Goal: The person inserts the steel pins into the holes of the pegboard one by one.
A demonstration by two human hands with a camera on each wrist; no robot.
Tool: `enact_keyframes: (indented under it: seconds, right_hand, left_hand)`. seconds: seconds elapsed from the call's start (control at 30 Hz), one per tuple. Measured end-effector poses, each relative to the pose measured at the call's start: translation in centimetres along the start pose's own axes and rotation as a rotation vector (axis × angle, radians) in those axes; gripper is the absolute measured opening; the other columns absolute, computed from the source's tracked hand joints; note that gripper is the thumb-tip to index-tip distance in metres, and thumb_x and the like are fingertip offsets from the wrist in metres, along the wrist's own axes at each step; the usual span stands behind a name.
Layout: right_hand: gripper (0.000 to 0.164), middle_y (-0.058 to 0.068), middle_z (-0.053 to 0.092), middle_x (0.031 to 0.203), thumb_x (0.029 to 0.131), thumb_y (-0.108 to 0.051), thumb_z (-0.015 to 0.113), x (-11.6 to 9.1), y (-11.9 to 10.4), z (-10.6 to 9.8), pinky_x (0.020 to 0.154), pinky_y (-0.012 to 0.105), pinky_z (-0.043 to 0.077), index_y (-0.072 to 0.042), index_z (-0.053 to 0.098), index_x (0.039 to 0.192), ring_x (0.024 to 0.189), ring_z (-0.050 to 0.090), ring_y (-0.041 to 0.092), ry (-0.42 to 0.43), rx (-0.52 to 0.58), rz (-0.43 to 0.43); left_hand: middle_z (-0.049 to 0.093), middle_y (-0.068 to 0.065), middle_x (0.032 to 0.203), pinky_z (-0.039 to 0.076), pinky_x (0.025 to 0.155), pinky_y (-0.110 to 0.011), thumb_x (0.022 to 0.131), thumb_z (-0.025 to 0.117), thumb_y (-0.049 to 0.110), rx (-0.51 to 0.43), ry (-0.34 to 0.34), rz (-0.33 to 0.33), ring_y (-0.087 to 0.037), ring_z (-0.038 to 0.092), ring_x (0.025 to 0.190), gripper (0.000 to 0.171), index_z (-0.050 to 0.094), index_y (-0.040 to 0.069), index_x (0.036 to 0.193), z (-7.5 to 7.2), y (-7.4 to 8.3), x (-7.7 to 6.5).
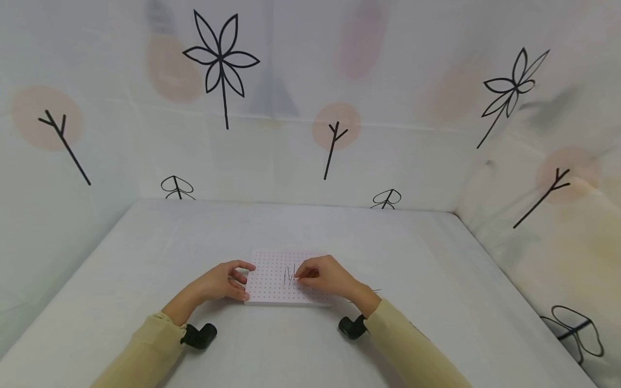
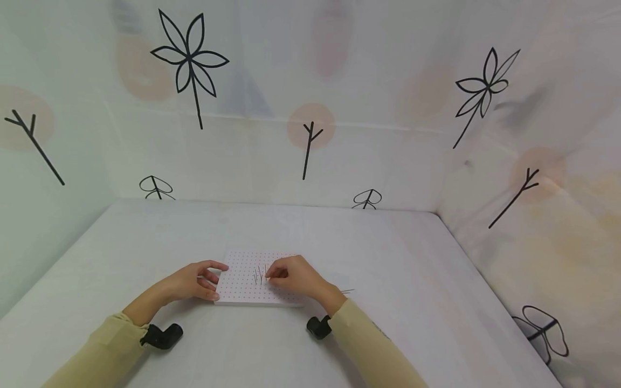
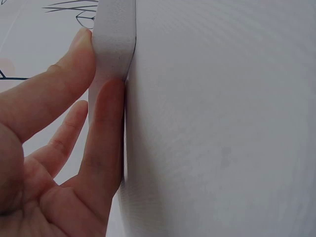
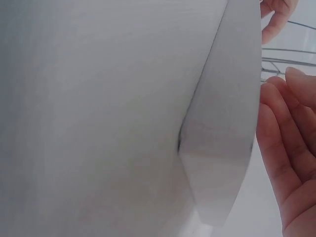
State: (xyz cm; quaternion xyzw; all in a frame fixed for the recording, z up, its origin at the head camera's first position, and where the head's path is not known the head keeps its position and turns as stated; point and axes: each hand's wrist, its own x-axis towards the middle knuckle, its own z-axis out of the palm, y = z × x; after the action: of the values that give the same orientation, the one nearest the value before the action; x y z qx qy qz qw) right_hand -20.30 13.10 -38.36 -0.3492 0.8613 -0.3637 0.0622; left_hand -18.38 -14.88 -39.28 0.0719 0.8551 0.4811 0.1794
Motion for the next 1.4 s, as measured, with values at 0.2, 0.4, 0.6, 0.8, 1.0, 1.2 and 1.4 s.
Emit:
enact_keyframes:
  seconds: [0.2, 0.4, 0.6, 0.8, 1.0, 1.2, 1.4]
  right_hand:
    - [0.008, -0.002, 0.067, 0.084, 0.082, -0.006, 0.071, -0.8, 0.3, -0.7, 0.072, 0.024, 0.048, -0.006, 0.069, 0.090, 0.075, 0.059, 0.008, 0.009, 0.016, 0.029]
    - [0.007, -0.005, 0.066, 0.083, 0.082, -0.006, 0.071, -1.5, 0.8, -1.2, 0.072, 0.024, 0.048, -0.006, 0.069, 0.089, 0.075, 0.059, 0.008, 0.025, 0.017, 0.041]
    - [0.007, -0.007, 0.065, 0.083, 0.082, -0.004, 0.070, -2.3, 1.3, -1.8, 0.071, 0.025, 0.048, -0.007, 0.070, 0.089, 0.075, 0.058, 0.008, 0.046, 0.021, 0.061]
    - [0.007, -0.007, 0.065, 0.082, 0.081, -0.005, 0.071, -3.0, 1.8, -2.5, 0.071, 0.025, 0.048, -0.008, 0.070, 0.088, 0.075, 0.058, 0.009, 0.072, 0.004, 0.064]
    - [0.007, -0.007, 0.065, 0.083, 0.081, -0.005, 0.072, -3.9, 2.3, -3.2, 0.070, 0.025, 0.049, -0.008, 0.070, 0.088, 0.075, 0.059, 0.009, 0.091, -0.012, 0.064]
    - [0.008, -0.008, 0.065, 0.083, 0.081, -0.006, 0.071, -4.8, 2.9, -3.8, 0.071, 0.026, 0.049, -0.008, 0.070, 0.089, 0.076, 0.059, 0.009, 0.106, -0.015, 0.096]
    - [0.008, -0.007, 0.065, 0.084, 0.082, -0.007, 0.070, -6.0, 3.4, -4.8, 0.072, 0.026, 0.049, -0.006, 0.069, 0.090, 0.076, 0.060, 0.009, 0.095, -0.003, 0.108]
  left_hand:
    - [0.055, -0.010, 0.095, 0.049, 0.069, -0.032, 0.067, 0.082, 0.003, 0.005, 0.006, -0.016, -0.019, 0.058, 0.078, 0.064, 0.054, 0.006, 0.124, 0.1, 0.0, 0.1]
    - [0.055, -0.010, 0.096, 0.049, 0.070, -0.033, 0.067, 0.082, 0.003, 0.004, -0.004, -0.011, -0.019, 0.058, 0.080, 0.064, 0.054, 0.006, 0.125, 0.1, -0.1, 0.2]
    - [0.055, -0.010, 0.096, 0.049, 0.070, -0.033, 0.067, 0.082, 0.004, 0.008, -0.007, -0.001, -0.019, 0.059, 0.080, 0.064, 0.054, 0.006, 0.125, 0.1, -0.3, 0.2]
    - [0.055, -0.009, 0.095, 0.049, 0.069, -0.033, 0.067, 0.082, 0.004, 0.010, 0.004, -0.012, -0.019, 0.059, 0.080, 0.064, 0.054, 0.007, 0.124, 0.1, -0.3, 0.3]
    - [0.055, -0.009, 0.096, 0.049, 0.069, -0.032, 0.067, 0.082, 0.004, 0.004, 0.003, -0.011, -0.019, 0.059, 0.080, 0.064, 0.054, 0.007, 0.124, 0.0, -0.3, 0.3]
    - [0.055, -0.010, 0.097, 0.048, 0.070, -0.033, 0.068, 0.082, 0.004, 0.017, -0.009, -0.009, -0.019, 0.058, 0.080, 0.064, 0.053, 0.005, 0.125, -0.1, 0.0, 0.1]
    - [0.055, -0.010, 0.097, 0.049, 0.071, -0.033, 0.068, 0.082, 0.005, 0.011, -0.012, -0.003, -0.019, 0.059, 0.082, 0.064, 0.053, 0.005, 0.125, -0.1, -0.1, 0.1]
